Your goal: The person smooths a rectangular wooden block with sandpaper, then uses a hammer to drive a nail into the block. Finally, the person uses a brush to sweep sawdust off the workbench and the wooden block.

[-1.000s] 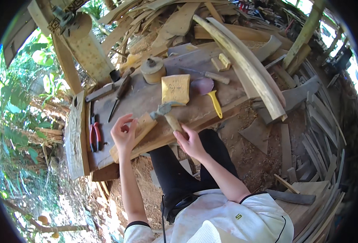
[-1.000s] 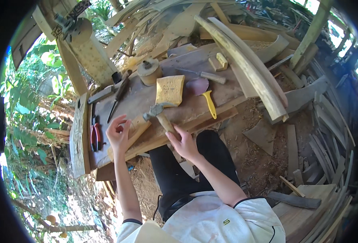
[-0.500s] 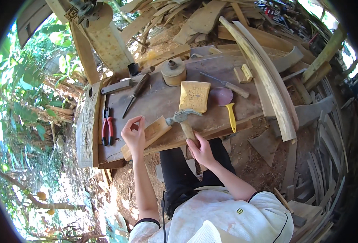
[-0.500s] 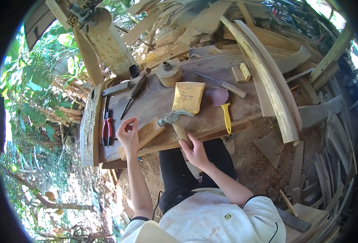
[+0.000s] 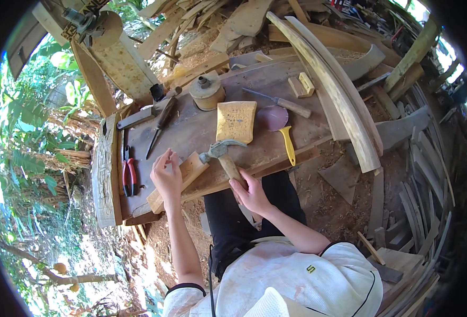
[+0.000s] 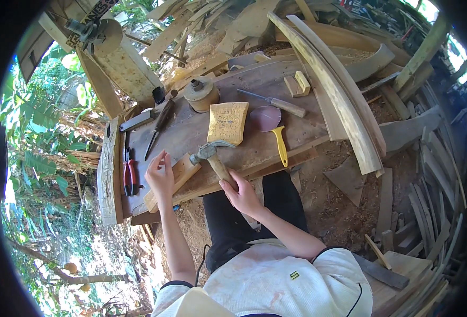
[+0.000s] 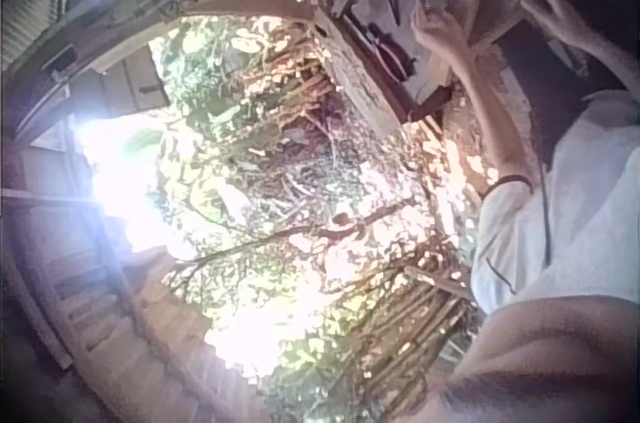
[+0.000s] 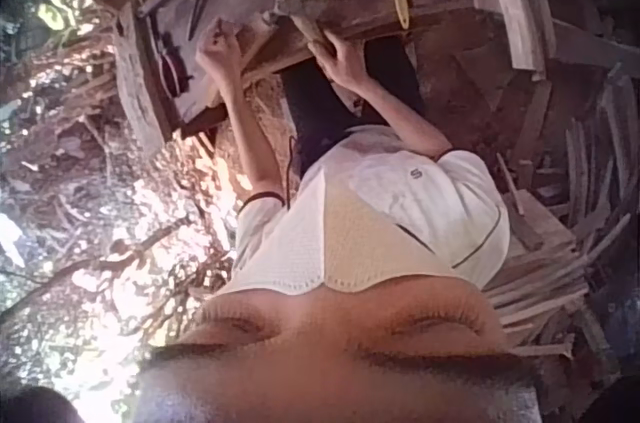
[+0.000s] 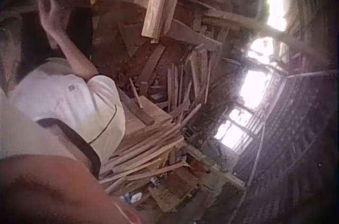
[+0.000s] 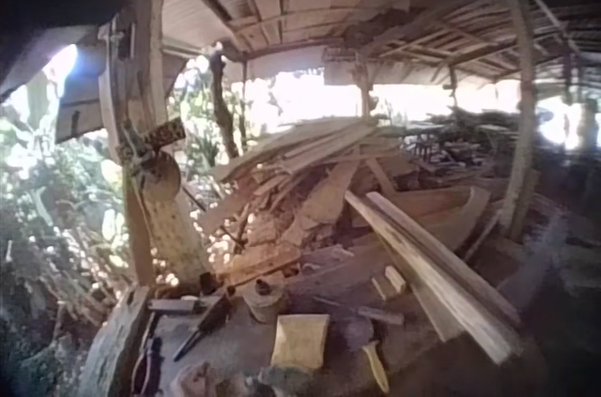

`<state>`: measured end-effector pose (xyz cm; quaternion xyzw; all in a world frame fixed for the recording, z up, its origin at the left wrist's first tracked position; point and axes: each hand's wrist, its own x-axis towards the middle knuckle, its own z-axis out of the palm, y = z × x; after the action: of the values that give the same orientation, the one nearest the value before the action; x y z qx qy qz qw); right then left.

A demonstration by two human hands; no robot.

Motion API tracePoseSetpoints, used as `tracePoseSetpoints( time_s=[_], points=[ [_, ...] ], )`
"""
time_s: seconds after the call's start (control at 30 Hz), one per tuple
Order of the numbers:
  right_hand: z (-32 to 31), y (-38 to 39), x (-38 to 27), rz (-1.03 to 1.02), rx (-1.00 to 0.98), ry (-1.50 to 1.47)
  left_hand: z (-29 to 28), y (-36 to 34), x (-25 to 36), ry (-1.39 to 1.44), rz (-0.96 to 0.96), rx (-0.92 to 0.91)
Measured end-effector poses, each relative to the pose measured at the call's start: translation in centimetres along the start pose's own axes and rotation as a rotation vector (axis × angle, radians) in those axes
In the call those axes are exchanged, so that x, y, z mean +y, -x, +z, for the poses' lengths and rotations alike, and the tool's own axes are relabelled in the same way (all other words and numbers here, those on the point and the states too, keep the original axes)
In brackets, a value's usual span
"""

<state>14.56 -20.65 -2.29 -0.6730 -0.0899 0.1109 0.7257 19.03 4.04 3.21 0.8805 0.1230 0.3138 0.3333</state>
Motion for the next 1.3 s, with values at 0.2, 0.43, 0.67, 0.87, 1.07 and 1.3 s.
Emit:
tracePoseSetpoints(
  time_s=[0.2,0.43,0.67,0.87,1.07,1.3],
  points=[
    [-1.0,-0.3,-0.9,0.147,-0.100,-0.179,0.2,0.1,0.2,0.000,-0.009,0.002],
    [-2.0,-0.9,-3.6,0.222,-0.115,0.028,0.3,0.3,0.2,-0.015,-0.027,0.019],
    [-0.9,-4.5,-7.8,0.150,-0.262,0.113,0.1,0.4,-0.3,-0.009,-0.056,0.019],
    [0.4,-10.4,-8.3,0.179,-0.389,0.201,0.2,0.3,0.0,-0.031,-0.051,0.022],
    [0.4,-10.1,-9.8,-0.028,-0.352,0.701,-0.5,0.3,-0.6,-0.035,-0.048,0.037],
    [-4.4,-2.1,-8.2,-0.167,-0.171,0.470,0.0,0.7,-0.1,-0.064,-0.004,0.057]
  ],
)
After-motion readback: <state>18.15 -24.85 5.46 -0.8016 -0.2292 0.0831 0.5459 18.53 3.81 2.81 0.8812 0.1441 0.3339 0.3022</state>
